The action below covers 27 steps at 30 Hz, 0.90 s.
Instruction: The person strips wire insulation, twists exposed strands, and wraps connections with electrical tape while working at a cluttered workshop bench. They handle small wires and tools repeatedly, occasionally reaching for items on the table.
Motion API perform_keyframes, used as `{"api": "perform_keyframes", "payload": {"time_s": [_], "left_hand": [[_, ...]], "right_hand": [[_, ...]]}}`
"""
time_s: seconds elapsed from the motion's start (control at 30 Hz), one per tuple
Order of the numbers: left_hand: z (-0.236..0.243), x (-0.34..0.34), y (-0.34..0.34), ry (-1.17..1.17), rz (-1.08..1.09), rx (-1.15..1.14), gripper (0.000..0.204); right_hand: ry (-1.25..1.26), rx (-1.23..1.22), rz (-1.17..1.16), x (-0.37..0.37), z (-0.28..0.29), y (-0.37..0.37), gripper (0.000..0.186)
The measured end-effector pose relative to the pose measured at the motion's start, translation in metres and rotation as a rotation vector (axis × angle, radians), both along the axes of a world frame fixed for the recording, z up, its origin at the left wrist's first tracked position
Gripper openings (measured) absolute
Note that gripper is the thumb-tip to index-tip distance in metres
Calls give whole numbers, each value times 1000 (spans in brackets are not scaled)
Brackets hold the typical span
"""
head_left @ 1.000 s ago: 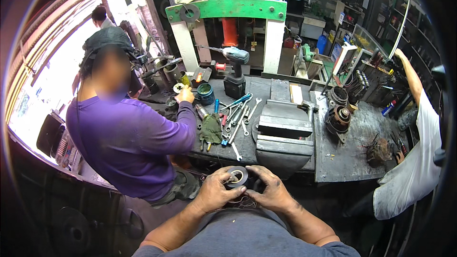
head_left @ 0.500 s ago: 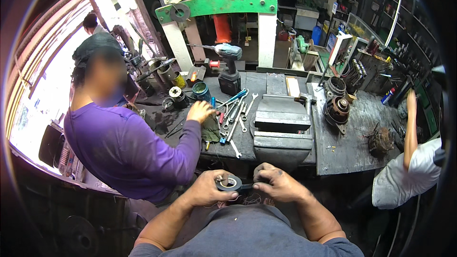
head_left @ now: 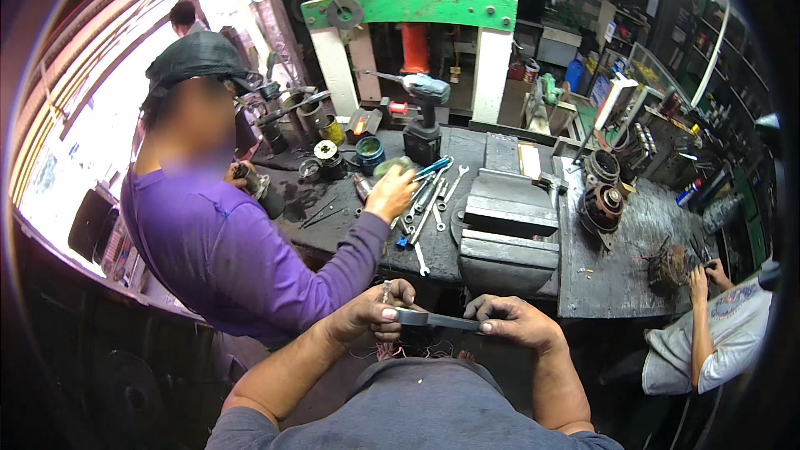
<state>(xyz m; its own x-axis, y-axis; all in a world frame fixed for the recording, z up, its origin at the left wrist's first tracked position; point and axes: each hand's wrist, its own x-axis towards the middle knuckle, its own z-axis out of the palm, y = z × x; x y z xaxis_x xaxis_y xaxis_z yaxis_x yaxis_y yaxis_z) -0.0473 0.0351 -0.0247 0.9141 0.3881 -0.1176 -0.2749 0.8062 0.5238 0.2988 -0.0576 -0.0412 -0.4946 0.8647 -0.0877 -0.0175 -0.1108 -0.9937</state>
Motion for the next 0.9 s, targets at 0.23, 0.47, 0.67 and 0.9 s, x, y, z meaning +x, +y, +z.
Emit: {"api": "perform_keyframes", "payload": {"time_s": [0.23, 0.47, 0.67, 0.9], "left_hand": [[8, -1, -7, 167, 0, 111, 75], [14, 10, -19, 323, 35, 374, 109], [25, 9, -20, 351, -51, 555, 110], [62, 16, -86, 914, 101, 1628, 86]], "right_hand": [[82, -100, -193, 8, 8, -6, 51], [-499, 455, -44, -62, 34, 8, 49], [-397, 501, 33, -81, 41, 12, 15], [-665, 1005, 147, -70, 85, -7, 19]]}}
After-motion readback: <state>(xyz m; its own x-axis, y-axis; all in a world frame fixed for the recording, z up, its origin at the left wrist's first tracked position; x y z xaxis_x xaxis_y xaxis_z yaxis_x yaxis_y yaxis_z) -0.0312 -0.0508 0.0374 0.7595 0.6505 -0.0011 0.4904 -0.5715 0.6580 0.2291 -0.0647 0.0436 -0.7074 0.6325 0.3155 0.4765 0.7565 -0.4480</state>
